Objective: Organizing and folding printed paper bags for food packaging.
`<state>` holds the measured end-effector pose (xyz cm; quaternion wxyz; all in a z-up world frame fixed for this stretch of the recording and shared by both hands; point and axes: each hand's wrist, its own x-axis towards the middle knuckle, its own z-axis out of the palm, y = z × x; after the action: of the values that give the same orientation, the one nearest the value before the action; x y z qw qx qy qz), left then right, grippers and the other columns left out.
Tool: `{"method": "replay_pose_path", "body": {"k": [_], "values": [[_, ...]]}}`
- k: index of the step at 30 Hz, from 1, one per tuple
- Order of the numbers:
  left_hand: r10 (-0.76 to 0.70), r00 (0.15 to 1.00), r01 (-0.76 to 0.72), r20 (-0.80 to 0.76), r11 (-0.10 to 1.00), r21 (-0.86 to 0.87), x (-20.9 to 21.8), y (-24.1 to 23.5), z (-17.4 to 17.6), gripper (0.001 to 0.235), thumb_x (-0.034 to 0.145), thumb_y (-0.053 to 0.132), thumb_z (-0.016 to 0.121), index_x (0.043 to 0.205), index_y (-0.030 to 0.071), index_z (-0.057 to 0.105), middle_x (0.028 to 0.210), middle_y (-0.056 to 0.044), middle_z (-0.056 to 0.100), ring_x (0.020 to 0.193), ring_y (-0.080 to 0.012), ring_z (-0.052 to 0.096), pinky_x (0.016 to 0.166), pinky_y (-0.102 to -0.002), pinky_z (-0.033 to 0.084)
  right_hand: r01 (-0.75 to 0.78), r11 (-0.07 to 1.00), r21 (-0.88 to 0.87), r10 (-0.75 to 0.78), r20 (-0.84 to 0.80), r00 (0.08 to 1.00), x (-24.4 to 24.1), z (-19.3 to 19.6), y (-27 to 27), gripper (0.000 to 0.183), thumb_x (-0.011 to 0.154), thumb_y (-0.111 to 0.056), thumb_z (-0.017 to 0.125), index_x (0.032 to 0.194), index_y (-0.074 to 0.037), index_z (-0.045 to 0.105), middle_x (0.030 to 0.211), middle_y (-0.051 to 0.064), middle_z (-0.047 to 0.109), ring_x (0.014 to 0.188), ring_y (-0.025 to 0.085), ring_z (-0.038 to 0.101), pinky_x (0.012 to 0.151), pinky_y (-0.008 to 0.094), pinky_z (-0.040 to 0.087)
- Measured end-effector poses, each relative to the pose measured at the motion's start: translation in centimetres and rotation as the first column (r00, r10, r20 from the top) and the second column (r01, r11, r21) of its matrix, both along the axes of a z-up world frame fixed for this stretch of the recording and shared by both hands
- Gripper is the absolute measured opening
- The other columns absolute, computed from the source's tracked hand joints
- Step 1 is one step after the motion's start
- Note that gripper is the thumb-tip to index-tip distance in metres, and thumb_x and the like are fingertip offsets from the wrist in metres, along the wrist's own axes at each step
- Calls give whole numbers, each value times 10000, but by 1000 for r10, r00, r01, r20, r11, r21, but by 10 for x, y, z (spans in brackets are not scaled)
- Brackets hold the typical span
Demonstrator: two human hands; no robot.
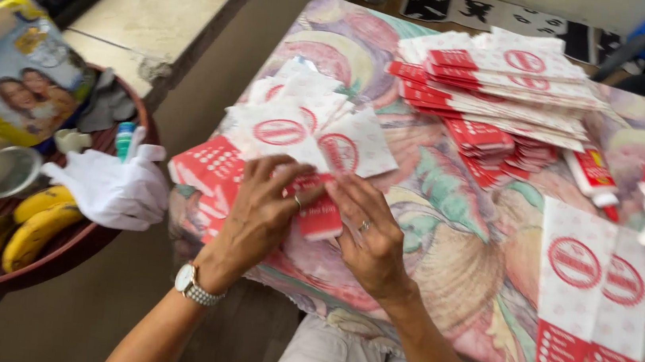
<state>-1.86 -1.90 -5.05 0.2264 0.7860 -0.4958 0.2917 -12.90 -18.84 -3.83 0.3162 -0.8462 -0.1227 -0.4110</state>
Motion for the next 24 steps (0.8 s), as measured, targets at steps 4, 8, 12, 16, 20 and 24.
{"method": "replay_pose_path", "body": {"k": [4, 8, 12, 16, 20, 24], "values": [[-337, 937, 319, -93, 932, -169, -44, -44, 10, 518, 857, -160, 504, 1275, 76, 696, 1282, -167, 671, 1296, -416, 578, 1079, -535, 454, 105, 991, -85, -85, 214, 973, -52, 6, -25, 279, 1027, -67, 526, 1106, -52, 794, 1166, 147, 762, 1076, 378, 750, 889, 471, 640], [-357, 919, 316, -166, 921, -227, -76, -79, 10, 545, 939, -181, 467, 1411, 51, 609, 1428, -252, 582, 1414, -478, 479, 1156, -554, 387, 226, 931, -287, -179, 180, 967, -121, -28, -70, 372, 1018, -37, 434, 1120, -45, 792, 1169, 153, 766, 1083, 402, 740, 875, 483, 629], [-472, 848, 415, -241, 874, -252, -126, -99, -23, 366, 974, -50, 558, 1335, -13, 607, 1341, -253, 593, 1208, -409, 596, 1018, -516, 495, 246, 893, -376, -286, -52, 957, -181, -40, -91, 315, 879, 244, 540, 1107, 101, 704, 1155, 228, 717, 1134, 408, 683, 968, 493, 610], [-581, 716, 474, -387, 811, -341, -178, -114, -29, 212, 985, 15, 656, 1183, -27, 593, 1165, -206, 649, 1055, -371, 622, 881, -464, 489, 325, 907, -267, -390, -243, 888, -212, -39, -96, 448, 816, 172, 519, 1228, 79, 671, 1323, 215, 663, 1300, 419, 585, 1127, 515, 511], [-607, 699, 473, -378, 789, -393, -199, -117, -49, 180, 975, 20, 684, 1134, -60, 653, 1187, -219, 682, 1178, -416, 645, 1008, -524, 545, 248, 967, -61, -255, -246, 935, -227, -31, -100, 332, 916, 113, 558, 1209, 23, 687, 1325, 192, 657, 1319, 391, 616, 1146, 481, 537], [-595, 716, 469, -364, 797, -380, -202, -120, -58, 229, 928, 52, 766, 1107, -73, 695, 1169, -212, 717, 1167, -396, 671, 1058, -518, 543, 165, 980, -113, -189, -249, 950, -228, -45, -106, 289, 868, -35, 788, 1129, 48, 695, 1254, 193, 683, 1256, 349, 651, 1150, 516, 506]]}}
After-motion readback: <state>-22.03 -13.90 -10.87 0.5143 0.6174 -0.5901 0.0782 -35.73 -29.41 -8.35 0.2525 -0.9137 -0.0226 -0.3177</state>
